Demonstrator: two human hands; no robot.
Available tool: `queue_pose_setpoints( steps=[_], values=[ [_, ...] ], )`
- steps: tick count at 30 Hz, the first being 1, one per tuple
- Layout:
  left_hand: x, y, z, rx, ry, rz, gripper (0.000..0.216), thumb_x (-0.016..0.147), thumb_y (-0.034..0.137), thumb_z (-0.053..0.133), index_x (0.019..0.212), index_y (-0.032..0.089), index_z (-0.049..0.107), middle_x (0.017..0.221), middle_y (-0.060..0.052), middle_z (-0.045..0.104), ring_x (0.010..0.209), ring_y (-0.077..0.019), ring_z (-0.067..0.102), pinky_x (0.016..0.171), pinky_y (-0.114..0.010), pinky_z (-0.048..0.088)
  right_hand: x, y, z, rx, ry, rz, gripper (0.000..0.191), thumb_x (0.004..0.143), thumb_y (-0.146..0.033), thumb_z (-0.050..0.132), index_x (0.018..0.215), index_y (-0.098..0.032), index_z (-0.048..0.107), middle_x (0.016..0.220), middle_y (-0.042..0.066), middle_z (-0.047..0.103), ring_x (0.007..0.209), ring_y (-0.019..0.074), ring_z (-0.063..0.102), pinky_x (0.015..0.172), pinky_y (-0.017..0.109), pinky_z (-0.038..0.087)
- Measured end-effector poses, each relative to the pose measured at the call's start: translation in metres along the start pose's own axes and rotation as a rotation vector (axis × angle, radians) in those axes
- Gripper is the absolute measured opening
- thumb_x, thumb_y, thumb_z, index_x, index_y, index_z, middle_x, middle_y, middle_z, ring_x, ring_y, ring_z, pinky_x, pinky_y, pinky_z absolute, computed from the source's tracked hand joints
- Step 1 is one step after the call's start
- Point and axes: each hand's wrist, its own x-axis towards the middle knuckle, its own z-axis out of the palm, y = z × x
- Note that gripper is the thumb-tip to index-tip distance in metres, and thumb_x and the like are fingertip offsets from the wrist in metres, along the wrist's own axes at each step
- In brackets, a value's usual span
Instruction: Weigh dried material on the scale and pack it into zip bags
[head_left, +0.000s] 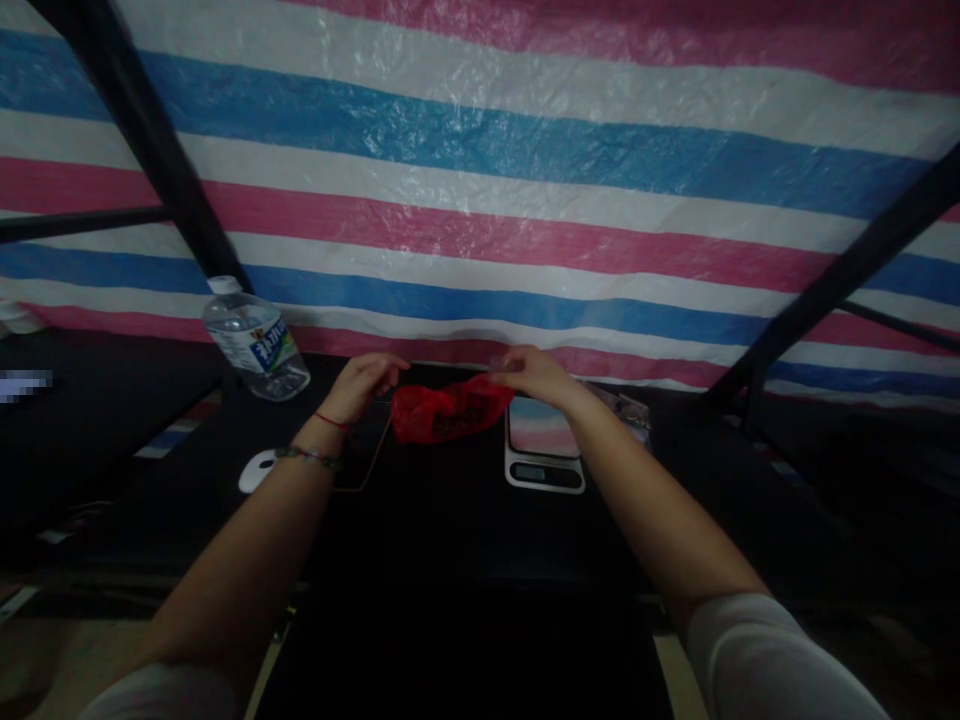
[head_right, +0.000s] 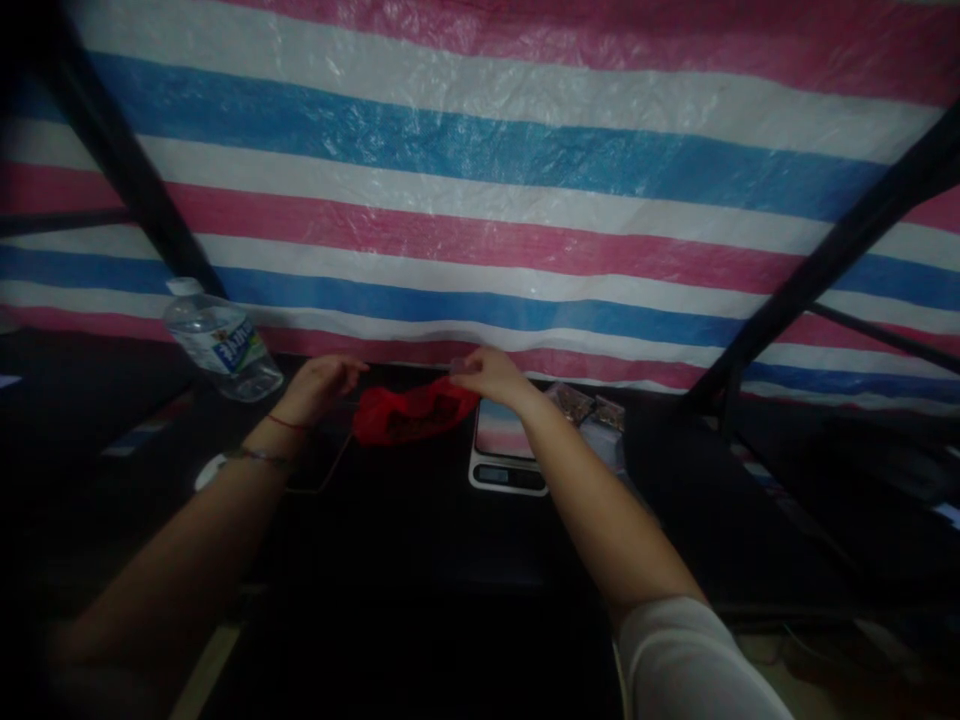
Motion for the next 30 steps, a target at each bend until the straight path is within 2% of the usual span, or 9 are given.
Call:
queue_pose_setpoints(
  steps=[2, 3, 6, 10, 13, 18, 21, 25, 30],
  values=[
    [-0.004, -0.013, 0.009, 0.112, 0.049, -0.029, 0.054, 0.086, 0.058, 0.046, 0.098, 0.012, 0.071, 0.078, -0.008, 0.068, 0.067, -0.0168, 0.061, 0.062, -0.028, 0.051, -0.007, -0.013, 0.005, 0.068, 0.108, -0.095, 0.029, 0.064, -0.033, 0.075, 0.089, -0.019, 0.07, 0.085, 0.003, 0.069, 0.077, 0.0164, 0.06, 0.07, 0.029, 0.046],
    [-0.006, -0.018, 0.013, 0.163, 0.046, -0.025, 0.051, 0.087, 0.056, 0.046, 0.1, 0.012, 0.07, 0.086, -0.009, 0.07, 0.076, -0.0188, 0.064, 0.07, -0.03, 0.053, -0.009, -0.02, 0.009, 0.125, 0.066, -0.13, 0.031, 0.065, -0.03, 0.073, 0.094, -0.02, 0.07, 0.09, 0.003, 0.069, 0.08, 0.0167, 0.061, 0.071, 0.029, 0.047],
    [-0.014, -0.026, 0.02, 0.294, -0.027, 0.04, 0.046, 0.09, 0.048, 0.043, 0.111, 0.014, 0.066, 0.113, -0.011, 0.067, 0.105, -0.0228, 0.062, 0.096, -0.037, 0.048, -0.012, -0.034, 0.028, 0.151, -0.237, -0.149, 0.028, 0.067, -0.027, 0.068, 0.094, -0.02, 0.07, 0.084, 0.0, 0.069, 0.075, 0.0151, 0.061, 0.067, 0.026, 0.045],
    [-0.021, -0.032, 0.02, 0.488, -0.11, 0.096, 0.044, 0.088, 0.036, 0.043, 0.124, 0.017, 0.06, 0.133, -0.011, 0.056, 0.125, -0.024, 0.05, 0.111, -0.042, 0.036, -0.004, -0.028, 0.05, -0.188, -0.505, -0.008, 0.008, 0.065, -0.023, 0.067, 0.07, -0.018, 0.07, 0.058, -0.004, 0.061, 0.052, 0.009, 0.05, 0.053, 0.022, 0.034],
    [-0.022, -0.033, 0.02, 0.582, -0.184, 0.113, 0.05, 0.08, 0.024, 0.047, 0.128, 0.017, 0.058, 0.139, -0.011, 0.051, 0.129, -0.0247, 0.047, 0.111, -0.044, 0.035, 0.001, -0.017, 0.054, -0.2, -0.521, 0.051, 0.008, 0.064, -0.024, 0.067, 0.061, -0.016, 0.065, 0.052, -0.004, 0.055, 0.048, 0.0081, 0.045, 0.049, 0.023, 0.03],
    [-0.021, -0.028, 0.029, 0.652, -0.257, 0.131, 0.058, 0.073, 0.014, 0.047, 0.13, 0.02, 0.057, 0.124, -0.008, 0.063, 0.115, -0.0239, 0.055, 0.105, -0.044, 0.04, -0.002, -0.006, 0.066, 0.545, -0.432, 0.111, 0.019, 0.07, -0.036, 0.066, 0.077, -0.018, 0.064, 0.077, 0.0, 0.066, 0.072, 0.0128, 0.058, 0.067, 0.024, 0.044],
    [-0.02, -0.028, 0.031, 0.706, -0.237, 0.092, 0.045, 0.071, 0.014, 0.049, 0.111, 0.019, 0.069, 0.099, -0.008, 0.069, 0.097, -0.0233, 0.06, 0.093, -0.04, 0.046, -0.003, 0.003, 0.078, 0.739, -0.255, 0.241, 0.023, 0.072, -0.039, 0.064, 0.086, -0.02, 0.061, 0.09, 0.002, 0.068, 0.085, 0.0156, 0.062, 0.076, 0.027, 0.047],
    [-0.018, -0.033, 0.025, 0.747, -0.066, 0.009, 0.021, 0.075, 0.019, 0.048, 0.075, 0.015, 0.069, 0.085, -0.011, 0.065, 0.083, -0.022, 0.06, 0.08, -0.034, 0.049, 0.001, 0.02, 0.084, 0.567, -0.073, 0.193, 0.024, 0.071, -0.032, 0.067, 0.092, -0.021, 0.061, 0.094, 0.0, 0.068, 0.087, 0.0154, 0.062, 0.08, 0.028, 0.047],
    [-0.019, -0.043, 0.016, 0.766, 0.11, -0.111, 0.022, 0.078, 0.021, 0.048, 0.086, 0.014, 0.068, 0.094, -0.012, 0.068, 0.09, -0.0233, 0.062, 0.083, -0.033, 0.049, 0.01, 0.032, 0.087, 0.06, -0.322, 0.075, 0.026, 0.067, -0.018, 0.069, 0.093, -0.017, 0.068, 0.098, 0.005, 0.071, 0.09, 0.0199, 0.064, 0.084, 0.031, 0.047]
  ],
)
